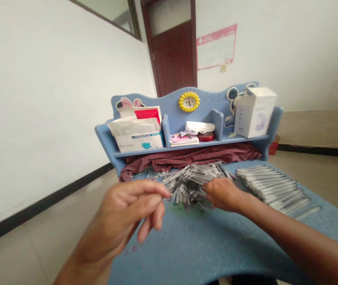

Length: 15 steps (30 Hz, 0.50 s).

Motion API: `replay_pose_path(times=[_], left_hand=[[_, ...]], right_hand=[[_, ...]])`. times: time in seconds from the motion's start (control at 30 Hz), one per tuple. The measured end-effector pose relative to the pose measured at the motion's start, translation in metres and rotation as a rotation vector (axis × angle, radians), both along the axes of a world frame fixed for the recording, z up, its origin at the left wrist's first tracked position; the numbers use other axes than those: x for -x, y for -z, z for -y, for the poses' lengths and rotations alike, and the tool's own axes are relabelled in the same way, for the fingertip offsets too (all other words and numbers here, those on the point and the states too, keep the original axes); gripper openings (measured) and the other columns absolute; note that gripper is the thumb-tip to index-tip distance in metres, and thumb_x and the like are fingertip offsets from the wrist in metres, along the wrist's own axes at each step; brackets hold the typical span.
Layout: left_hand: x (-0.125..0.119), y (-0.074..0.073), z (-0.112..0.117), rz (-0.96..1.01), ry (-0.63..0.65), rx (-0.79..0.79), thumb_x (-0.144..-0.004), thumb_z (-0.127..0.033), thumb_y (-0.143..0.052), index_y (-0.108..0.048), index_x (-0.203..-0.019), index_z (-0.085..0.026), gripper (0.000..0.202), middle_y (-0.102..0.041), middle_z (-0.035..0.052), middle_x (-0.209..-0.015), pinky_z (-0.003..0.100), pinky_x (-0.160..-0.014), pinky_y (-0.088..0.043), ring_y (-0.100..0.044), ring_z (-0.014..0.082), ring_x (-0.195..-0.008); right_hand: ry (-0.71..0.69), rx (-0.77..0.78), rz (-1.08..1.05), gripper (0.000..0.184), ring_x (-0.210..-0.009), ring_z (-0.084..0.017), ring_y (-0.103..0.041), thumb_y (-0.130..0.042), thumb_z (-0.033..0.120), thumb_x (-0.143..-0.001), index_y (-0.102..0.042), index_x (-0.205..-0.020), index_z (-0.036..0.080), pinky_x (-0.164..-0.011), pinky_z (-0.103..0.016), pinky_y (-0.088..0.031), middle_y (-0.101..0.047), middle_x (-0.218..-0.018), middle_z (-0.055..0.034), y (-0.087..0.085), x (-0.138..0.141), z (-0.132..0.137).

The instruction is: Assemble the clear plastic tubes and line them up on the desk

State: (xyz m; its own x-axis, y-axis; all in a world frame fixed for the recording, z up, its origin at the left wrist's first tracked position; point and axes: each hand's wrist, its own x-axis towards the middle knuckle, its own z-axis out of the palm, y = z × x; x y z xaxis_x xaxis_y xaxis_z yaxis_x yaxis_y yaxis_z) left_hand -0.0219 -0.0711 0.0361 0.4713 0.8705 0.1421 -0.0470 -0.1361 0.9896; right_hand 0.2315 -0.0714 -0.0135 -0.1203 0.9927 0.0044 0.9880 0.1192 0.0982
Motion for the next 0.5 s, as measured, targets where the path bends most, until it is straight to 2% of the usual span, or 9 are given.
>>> replay_pose_path(times=[0.03, 0.1, 0.2, 0.37, 0.5], left_hand=[[-0.017, -0.003, -0.011, -0.052, 0.026, -0.017, -0.077, -0.028, -0.061, -0.064, -0.085, -0.011, 0.019, -0.063, 0.0019, -0.060, 0.017, -0.036, -0.035, -0.049, 0.0062, -0.038], [-0.047, -0.001, -0.031, -0.163, 0.064, -0.045, -0.075, -0.025, -0.059, -0.063, -0.075, -0.011, 0.015, -0.060, 0.0005, -0.050, 0.015, -0.033, -0.028, -0.042, 0.0041, -0.031], [-0.071, 0.019, -0.051, -0.245, 0.058, -0.022, -0.075, -0.023, -0.056, -0.061, -0.070, -0.011, 0.014, -0.061, 0.0012, -0.050, 0.015, -0.034, -0.027, -0.042, 0.0042, -0.031], [-0.073, 0.055, -0.064, -0.238, -0.005, 0.023, -0.075, -0.025, -0.054, -0.059, -0.072, -0.012, 0.015, -0.059, -0.0002, -0.048, 0.016, -0.035, -0.027, -0.041, 0.0048, -0.031], [-0.064, 0.069, -0.066, -0.239, -0.024, 0.048, -0.075, -0.027, -0.054, -0.060, -0.070, -0.012, 0.017, -0.059, 0.0005, -0.049, 0.016, -0.035, -0.026, -0.041, 0.0047, -0.031]], right_hand=[[0.025, 0.002, -0.001, 0.027, -0.085, -0.030, -0.063, -0.043, 0.019, -0.080, -0.064, -0.095, 0.013, -0.069, -0.037, -0.046, -0.067, -0.089, -0.0190, 0.000, 0.001, -0.006], [0.068, 0.003, -0.001, 0.030, -0.089, -0.031, -0.062, -0.041, 0.015, -0.079, -0.064, -0.098, 0.011, -0.072, -0.039, -0.046, -0.066, -0.092, -0.0211, 0.003, 0.001, -0.017], [0.120, 0.019, 0.001, 0.031, -0.091, -0.029, -0.062, -0.042, 0.013, -0.078, -0.065, -0.099, 0.010, -0.077, -0.039, -0.045, -0.065, -0.094, -0.0216, 0.012, -0.003, -0.025], [0.163, 0.021, -0.007, 0.030, -0.086, -0.028, -0.063, -0.043, 0.019, -0.079, -0.067, -0.094, 0.010, -0.072, -0.035, -0.046, -0.067, -0.092, -0.0199, 0.025, -0.008, -0.031], [0.173, 0.002, -0.035, 0.030, -0.083, -0.026, -0.064, -0.040, 0.021, -0.080, -0.066, -0.091, 0.012, -0.068, -0.031, -0.045, -0.068, -0.089, -0.0172, 0.024, -0.019, -0.029]])
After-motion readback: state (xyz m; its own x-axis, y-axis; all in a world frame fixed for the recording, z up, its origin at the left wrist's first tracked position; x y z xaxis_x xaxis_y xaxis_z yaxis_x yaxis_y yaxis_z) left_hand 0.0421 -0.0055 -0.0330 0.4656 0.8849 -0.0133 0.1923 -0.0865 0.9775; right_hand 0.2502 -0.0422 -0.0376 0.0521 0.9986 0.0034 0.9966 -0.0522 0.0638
